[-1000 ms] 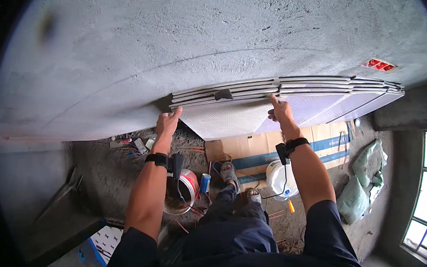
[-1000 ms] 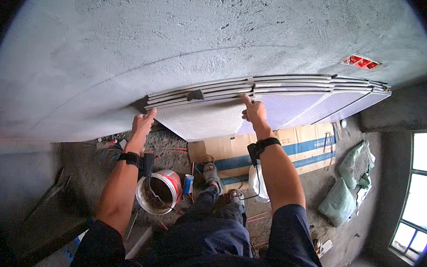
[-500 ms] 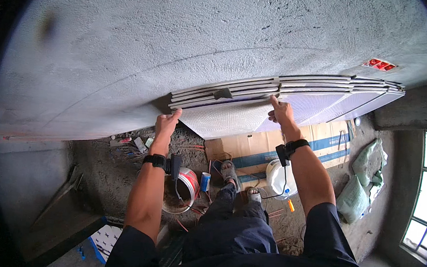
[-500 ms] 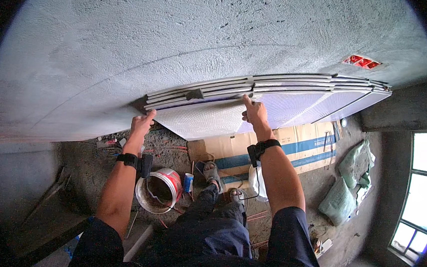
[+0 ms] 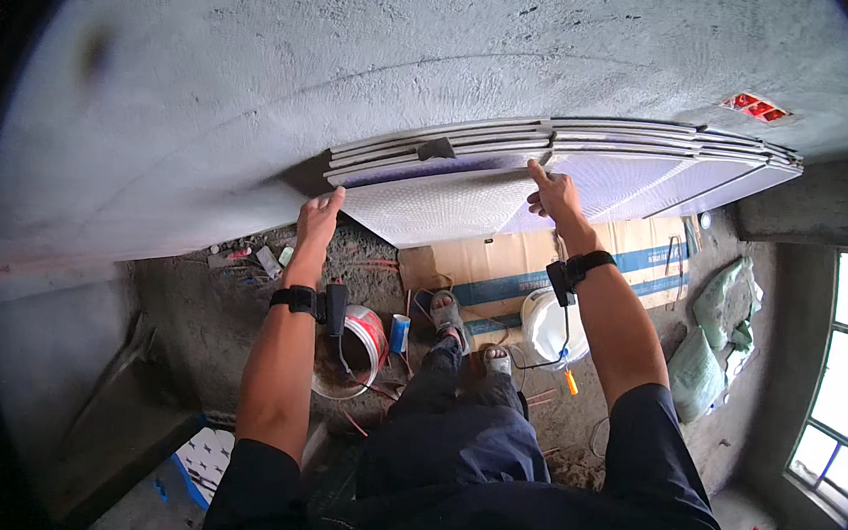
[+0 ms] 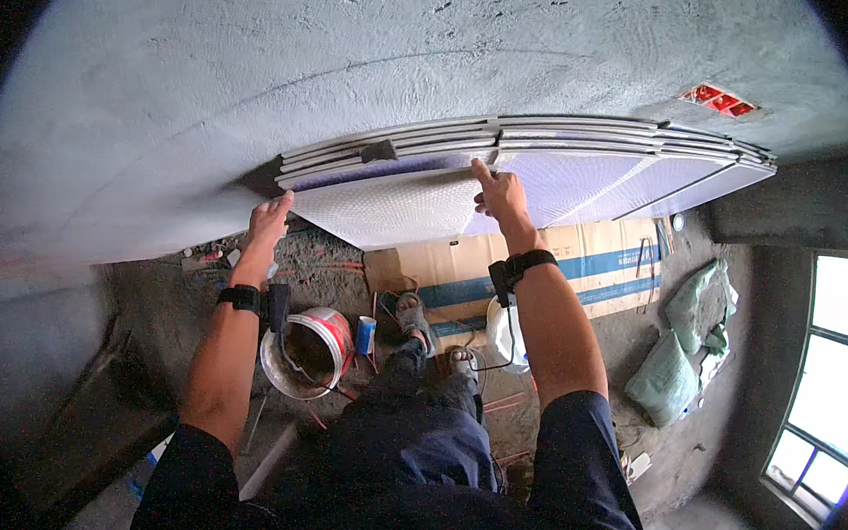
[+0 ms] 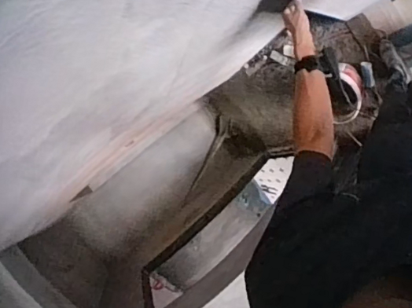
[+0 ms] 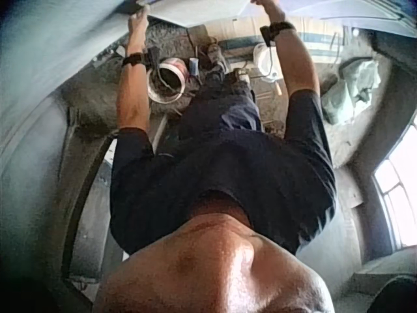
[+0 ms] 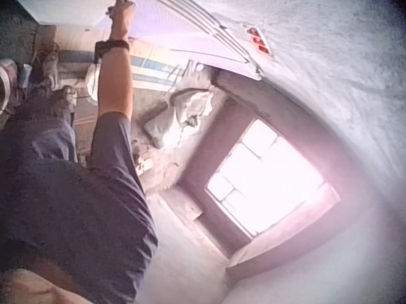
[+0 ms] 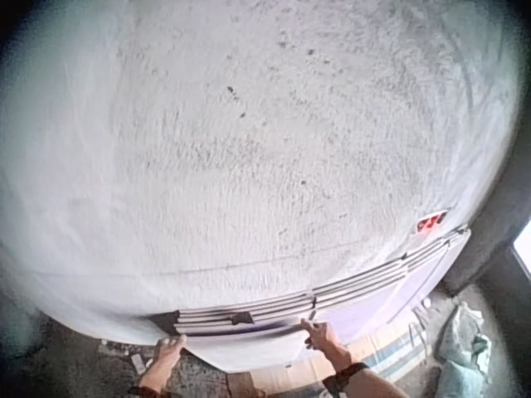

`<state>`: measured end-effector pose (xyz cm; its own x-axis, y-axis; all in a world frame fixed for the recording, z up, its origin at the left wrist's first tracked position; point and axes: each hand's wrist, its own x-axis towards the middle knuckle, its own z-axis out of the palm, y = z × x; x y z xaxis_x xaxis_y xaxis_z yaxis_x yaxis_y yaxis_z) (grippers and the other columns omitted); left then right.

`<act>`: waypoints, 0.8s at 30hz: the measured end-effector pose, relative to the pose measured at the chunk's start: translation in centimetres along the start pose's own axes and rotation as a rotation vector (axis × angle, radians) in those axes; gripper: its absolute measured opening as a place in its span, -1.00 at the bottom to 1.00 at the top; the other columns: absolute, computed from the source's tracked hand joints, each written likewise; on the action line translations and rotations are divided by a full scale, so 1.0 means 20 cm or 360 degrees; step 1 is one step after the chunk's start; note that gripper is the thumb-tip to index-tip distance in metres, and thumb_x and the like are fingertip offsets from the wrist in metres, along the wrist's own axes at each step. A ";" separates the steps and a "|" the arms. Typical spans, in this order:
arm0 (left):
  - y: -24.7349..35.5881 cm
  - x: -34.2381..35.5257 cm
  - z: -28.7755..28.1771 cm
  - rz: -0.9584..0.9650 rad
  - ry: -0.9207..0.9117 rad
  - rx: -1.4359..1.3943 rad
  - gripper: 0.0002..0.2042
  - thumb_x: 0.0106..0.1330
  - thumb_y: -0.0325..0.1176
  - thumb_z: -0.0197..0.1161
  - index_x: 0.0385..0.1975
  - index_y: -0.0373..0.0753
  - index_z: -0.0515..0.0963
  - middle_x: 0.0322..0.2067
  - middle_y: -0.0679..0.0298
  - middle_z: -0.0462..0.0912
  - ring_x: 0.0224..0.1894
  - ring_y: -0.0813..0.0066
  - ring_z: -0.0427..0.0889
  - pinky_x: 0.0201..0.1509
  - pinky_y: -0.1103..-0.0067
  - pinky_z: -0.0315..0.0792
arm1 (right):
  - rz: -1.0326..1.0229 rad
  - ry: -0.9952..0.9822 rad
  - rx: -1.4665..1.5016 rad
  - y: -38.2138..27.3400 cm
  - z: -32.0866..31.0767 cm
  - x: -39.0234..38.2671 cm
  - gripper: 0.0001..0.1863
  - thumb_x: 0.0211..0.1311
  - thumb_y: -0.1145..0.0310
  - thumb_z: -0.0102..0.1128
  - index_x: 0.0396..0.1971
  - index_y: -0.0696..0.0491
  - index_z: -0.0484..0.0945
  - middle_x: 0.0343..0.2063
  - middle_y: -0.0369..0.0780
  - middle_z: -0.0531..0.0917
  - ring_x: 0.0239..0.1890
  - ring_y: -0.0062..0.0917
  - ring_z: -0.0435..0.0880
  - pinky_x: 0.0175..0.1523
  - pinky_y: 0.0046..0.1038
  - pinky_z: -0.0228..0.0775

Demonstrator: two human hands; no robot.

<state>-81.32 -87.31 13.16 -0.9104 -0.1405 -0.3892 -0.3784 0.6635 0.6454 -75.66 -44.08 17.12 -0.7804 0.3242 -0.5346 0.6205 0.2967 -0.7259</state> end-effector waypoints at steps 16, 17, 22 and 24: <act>0.10 -0.12 0.07 0.0084 0.0153 -0.0072 -0.40 0.15 0.18 0.15 -0.18 -0.35 0.49 -0.32 0.15 0.59 -0.35 0.36 0.54 -0.37 0.49 0.46 | 0.0009 -0.0033 0.0129 0.07 -0.06 -0.02 -0.31 0.16 -0.23 -0.01 -0.25 0.23 0.53 -0.62 -0.13 0.61 -0.68 -0.53 0.58 -0.62 -0.54 0.35; 0.06 -0.11 0.06 0.0134 0.0246 -0.0096 -0.40 0.14 0.19 0.16 -0.21 -0.35 0.50 -0.34 0.16 0.59 -0.37 0.36 0.55 -0.39 0.47 0.46 | 0.0023 -0.0026 0.0121 0.05 -0.04 -0.01 -0.31 0.16 -0.23 -0.01 -0.26 0.22 0.55 -0.63 -0.13 0.61 -0.68 -0.52 0.60 -0.60 -0.52 0.39; 0.19 -0.20 0.10 0.0126 0.0241 0.0112 -0.46 0.16 0.17 0.11 -0.32 -0.29 0.56 -0.35 0.06 0.64 -0.24 0.11 0.60 -0.20 0.36 0.43 | 0.0033 0.0002 0.0139 0.09 -0.09 0.00 -0.31 0.16 -0.22 -0.01 -0.26 0.24 0.55 -0.64 -0.14 0.61 -0.67 -0.52 0.60 -0.60 -0.52 0.39; 0.20 -0.20 0.10 0.0166 0.0261 0.0194 -0.47 0.16 0.17 0.12 -0.34 -0.29 0.57 -0.36 0.06 0.64 -0.25 0.12 0.61 -0.21 0.36 0.43 | 0.0030 0.0010 0.0156 0.09 -0.10 0.01 -0.31 0.16 -0.22 -0.01 -0.26 0.24 0.54 -0.64 -0.14 0.61 -0.68 -0.52 0.60 -0.60 -0.52 0.39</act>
<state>-78.76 -82.60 15.90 -0.9624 -0.1774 -0.2057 -0.2665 0.7633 0.5885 -74.51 -41.73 16.58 -0.7681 0.3344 -0.5460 0.6242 0.2012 -0.7549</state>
